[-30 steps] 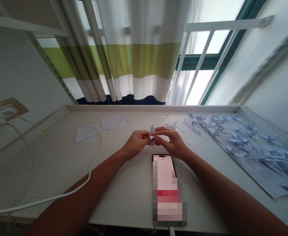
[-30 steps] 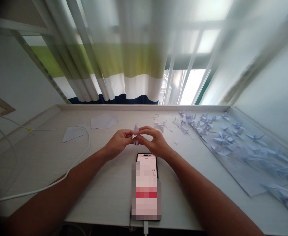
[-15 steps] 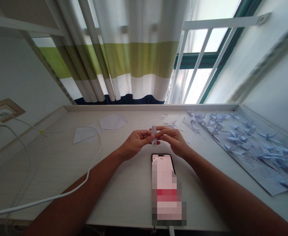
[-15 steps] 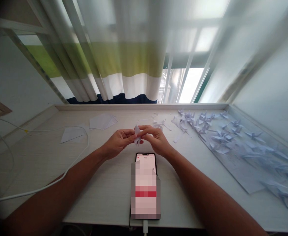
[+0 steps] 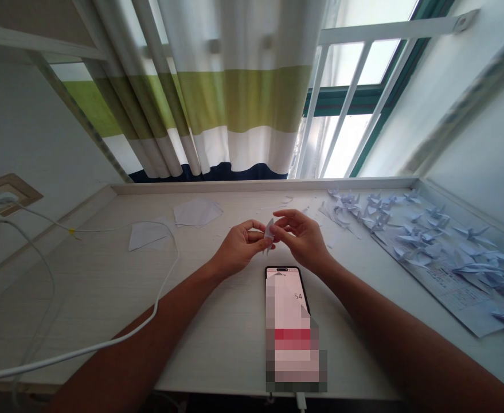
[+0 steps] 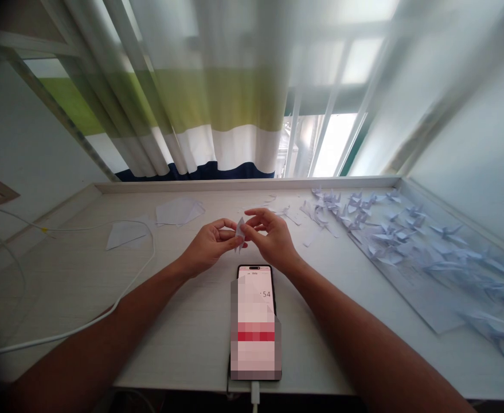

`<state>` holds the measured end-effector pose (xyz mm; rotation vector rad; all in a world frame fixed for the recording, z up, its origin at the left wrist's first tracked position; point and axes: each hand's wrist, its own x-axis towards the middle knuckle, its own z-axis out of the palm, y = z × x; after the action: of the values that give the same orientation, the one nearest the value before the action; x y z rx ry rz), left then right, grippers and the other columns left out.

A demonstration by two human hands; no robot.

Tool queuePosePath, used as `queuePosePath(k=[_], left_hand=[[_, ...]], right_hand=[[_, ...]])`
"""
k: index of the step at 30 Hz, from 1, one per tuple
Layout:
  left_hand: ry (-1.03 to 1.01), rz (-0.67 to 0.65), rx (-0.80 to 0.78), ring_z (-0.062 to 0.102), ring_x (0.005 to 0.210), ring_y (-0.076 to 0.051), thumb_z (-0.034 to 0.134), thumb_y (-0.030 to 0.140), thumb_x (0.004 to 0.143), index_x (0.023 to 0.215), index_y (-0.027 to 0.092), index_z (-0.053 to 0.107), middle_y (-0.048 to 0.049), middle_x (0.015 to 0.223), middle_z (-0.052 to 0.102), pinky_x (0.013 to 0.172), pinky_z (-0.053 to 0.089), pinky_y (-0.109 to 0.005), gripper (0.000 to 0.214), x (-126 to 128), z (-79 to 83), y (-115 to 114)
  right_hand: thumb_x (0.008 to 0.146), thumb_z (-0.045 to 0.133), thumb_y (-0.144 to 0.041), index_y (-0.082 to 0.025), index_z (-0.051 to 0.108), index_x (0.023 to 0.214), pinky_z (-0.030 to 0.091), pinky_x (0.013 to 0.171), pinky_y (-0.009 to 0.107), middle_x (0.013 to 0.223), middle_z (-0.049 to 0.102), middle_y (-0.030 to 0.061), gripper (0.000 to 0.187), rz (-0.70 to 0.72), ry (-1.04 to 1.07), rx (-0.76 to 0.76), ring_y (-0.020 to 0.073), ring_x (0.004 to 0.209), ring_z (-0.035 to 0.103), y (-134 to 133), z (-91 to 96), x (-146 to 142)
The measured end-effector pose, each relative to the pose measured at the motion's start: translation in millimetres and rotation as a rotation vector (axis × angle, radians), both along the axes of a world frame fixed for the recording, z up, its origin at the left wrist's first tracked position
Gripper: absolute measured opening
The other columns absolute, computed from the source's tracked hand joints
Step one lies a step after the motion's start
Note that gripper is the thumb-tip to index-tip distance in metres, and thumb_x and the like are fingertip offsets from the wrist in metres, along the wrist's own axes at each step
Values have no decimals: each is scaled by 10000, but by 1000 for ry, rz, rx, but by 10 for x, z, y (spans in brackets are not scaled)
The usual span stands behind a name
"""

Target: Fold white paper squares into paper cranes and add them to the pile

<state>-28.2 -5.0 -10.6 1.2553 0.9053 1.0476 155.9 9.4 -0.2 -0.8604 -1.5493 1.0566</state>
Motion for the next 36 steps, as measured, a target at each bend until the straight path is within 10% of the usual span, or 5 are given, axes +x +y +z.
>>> queuePosePath(k=[21, 31, 36], left_hand=[[5, -96, -10, 739, 875, -217, 847, 449, 811, 980, 151, 804, -85, 921, 791, 943, 538, -398, 345, -30, 29, -8], [212, 50, 162, 721, 783, -203, 859, 460, 774, 825, 158, 790, -69, 823, 785, 783, 557, -332, 315, -21, 11, -5], [295, 112, 272, 783, 830, -232, 847, 380, 811, 1062, 199, 731, -39, 833, 811, 830, 583, -356, 330, -37, 24, -32]], right_hand=[[897, 738, -186, -233, 758, 895, 588, 705, 344, 838, 733, 16, 52, -135, -164, 393, 172, 763, 682, -29, -63, -9], [815, 819, -300, -216, 774, 810, 597, 767, 389, 814, 782, 33, 95, -139, -9, 56, 198, 749, 724, -31, -56, -83], [697, 913, -358, -202, 786, 791, 590, 755, 377, 819, 778, 41, 221, -35, 190, -170, 194, 751, 711, 11, -70, -77]])
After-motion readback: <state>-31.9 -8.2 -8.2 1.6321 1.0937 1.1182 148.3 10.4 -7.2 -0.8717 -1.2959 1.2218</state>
